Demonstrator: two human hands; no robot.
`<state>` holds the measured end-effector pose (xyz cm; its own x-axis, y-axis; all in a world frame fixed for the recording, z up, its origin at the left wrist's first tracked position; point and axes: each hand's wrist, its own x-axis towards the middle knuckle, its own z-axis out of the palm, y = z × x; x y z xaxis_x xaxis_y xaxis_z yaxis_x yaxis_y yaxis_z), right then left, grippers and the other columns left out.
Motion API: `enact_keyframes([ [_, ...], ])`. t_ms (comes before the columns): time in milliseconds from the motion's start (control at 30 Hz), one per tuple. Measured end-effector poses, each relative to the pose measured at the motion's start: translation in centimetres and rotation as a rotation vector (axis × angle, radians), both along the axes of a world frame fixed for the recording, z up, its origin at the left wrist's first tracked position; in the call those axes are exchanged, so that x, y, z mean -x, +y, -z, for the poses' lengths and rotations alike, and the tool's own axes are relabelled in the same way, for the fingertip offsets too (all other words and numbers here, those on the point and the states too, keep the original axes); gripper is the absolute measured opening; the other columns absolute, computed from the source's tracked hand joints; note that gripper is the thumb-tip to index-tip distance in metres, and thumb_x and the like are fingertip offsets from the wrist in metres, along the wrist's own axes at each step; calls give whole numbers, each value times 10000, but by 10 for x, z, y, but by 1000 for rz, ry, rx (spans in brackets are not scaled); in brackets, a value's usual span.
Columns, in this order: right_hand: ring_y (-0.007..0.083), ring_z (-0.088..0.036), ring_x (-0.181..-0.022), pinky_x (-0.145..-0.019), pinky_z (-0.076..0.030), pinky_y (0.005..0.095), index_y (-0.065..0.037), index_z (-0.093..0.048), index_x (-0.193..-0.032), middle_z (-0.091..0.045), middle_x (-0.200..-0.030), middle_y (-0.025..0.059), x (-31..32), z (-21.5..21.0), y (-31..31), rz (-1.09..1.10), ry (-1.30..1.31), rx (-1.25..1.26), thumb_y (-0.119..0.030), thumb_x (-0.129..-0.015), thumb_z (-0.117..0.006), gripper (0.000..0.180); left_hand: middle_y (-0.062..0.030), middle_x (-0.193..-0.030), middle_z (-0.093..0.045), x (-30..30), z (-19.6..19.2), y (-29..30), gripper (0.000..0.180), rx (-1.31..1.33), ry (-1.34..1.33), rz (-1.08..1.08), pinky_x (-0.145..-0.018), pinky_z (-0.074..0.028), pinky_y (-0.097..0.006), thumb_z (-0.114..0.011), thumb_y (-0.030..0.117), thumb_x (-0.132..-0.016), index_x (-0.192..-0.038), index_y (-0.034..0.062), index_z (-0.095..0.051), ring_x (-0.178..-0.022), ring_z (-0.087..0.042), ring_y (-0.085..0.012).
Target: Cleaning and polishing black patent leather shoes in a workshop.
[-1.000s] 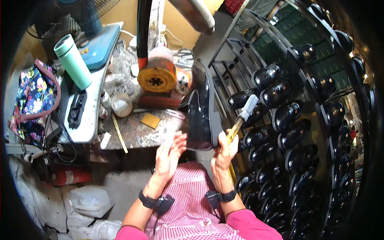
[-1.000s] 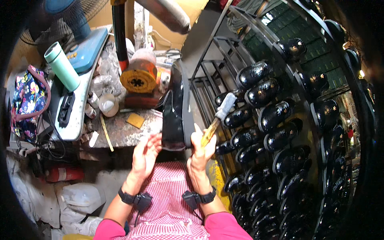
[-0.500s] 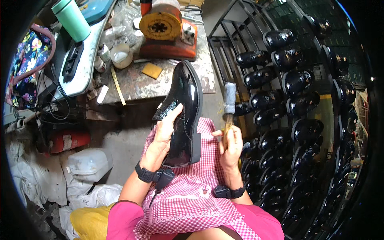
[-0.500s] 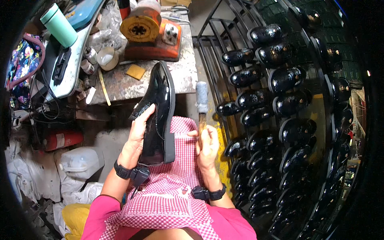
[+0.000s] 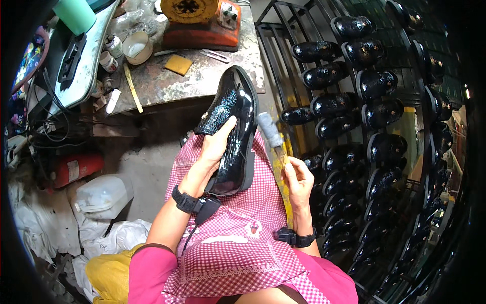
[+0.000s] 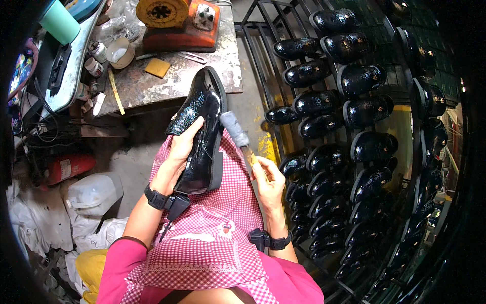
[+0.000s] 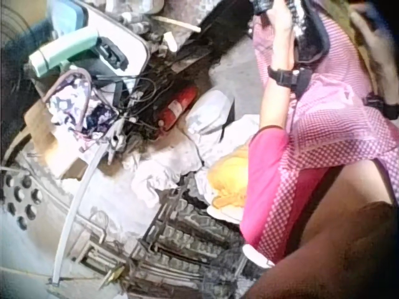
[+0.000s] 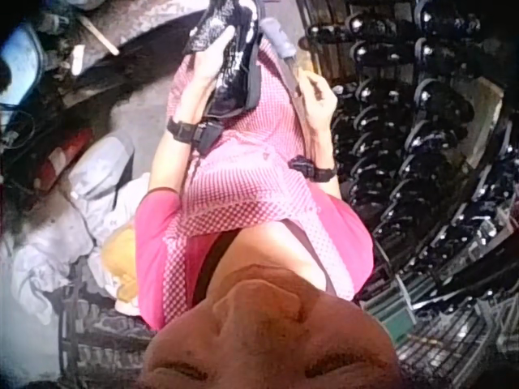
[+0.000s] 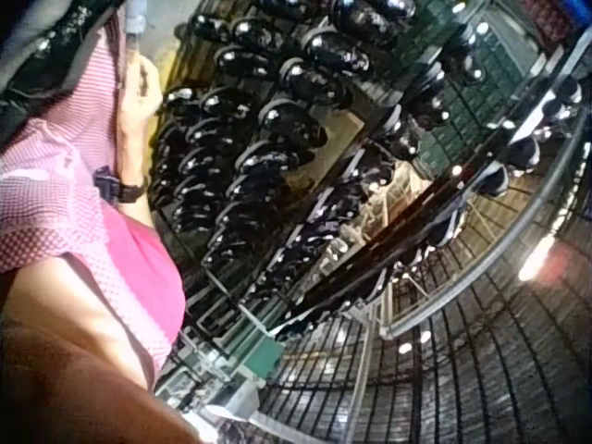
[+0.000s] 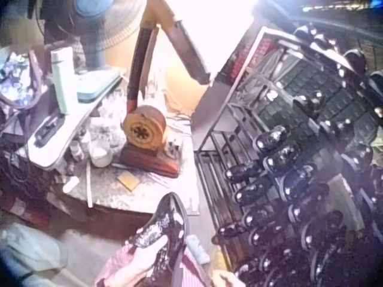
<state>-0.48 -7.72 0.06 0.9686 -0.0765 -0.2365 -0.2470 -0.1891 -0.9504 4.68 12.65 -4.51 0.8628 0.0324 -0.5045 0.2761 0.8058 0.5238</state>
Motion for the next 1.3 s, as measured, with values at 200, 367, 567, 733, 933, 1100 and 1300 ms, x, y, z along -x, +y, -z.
enact_keyframes([
  [200,87,-572,-665,-602,-449,210,32,-603,-956,-640,-765,103,-30,-7,6,-117,-178,416,-70,-798,-611,188,-45,-897,-612,1,-2,0,222,-36,48,-7,-648,-518,-243,-599,64,-814,-1030,41,-552,-753,-610,-131],
  [367,105,-585,-668,-622,-458,230,25,-615,-934,-640,-762,100,-15,10,-17,-200,-139,340,-77,-782,-631,183,-50,-899,-619,-2,-1,3,191,-49,61,-27,-645,-516,-241,-599,63,-813,-1001,37,-578,-753,-610,-128],
  [567,82,-553,-619,-573,-440,211,21,-615,-918,-639,-742,63,-31,6,-6,-220,-241,322,-70,-780,-632,166,-44,-895,-613,0,-2,10,217,-35,72,14,-651,-514,-253,-618,80,-800,-1006,44,-561,-740,-608,-135],
  [733,83,-568,-674,-625,-448,208,23,-620,-915,-631,-751,75,-41,-4,-2,-204,-329,423,-64,-781,-630,160,-38,-914,-605,0,-8,8,226,-78,-7,5,-683,-502,-249,-621,84,-799,-1013,47,-556,-775,-596,-126],
  [933,57,-527,-671,-602,-421,193,20,-624,-917,-613,-767,15,-55,-10,-7,-206,-225,215,-68,-782,-640,163,-38,-915,-612,-2,0,10,209,-110,-47,-30,-693,-497,-242,-617,82,-802,-1001,45,-561,-780,-600,-130],
  [1100,45,-507,-591,-538,-410,193,12,-631,-906,-613,-688,33,-64,-9,7,-90,-256,372,-72,-779,-634,152,-39,-903,-628,-5,-5,8,196,-81,-57,-24,-644,-506,-237,-593,79,-820,-1008,24,-588,-738,-608,-120],
  [1300,42,-534,-627,-549,-423,188,10,-633,-915,-624,-735,42,-92,-22,27,-151,-576,528,-56,-779,-640,151,-28,-918,-619,2,-12,28,181,-69,-112,-49,-714,-485,-237,-576,71,-832,-1006,23,-584,-791,-594,-111],
])
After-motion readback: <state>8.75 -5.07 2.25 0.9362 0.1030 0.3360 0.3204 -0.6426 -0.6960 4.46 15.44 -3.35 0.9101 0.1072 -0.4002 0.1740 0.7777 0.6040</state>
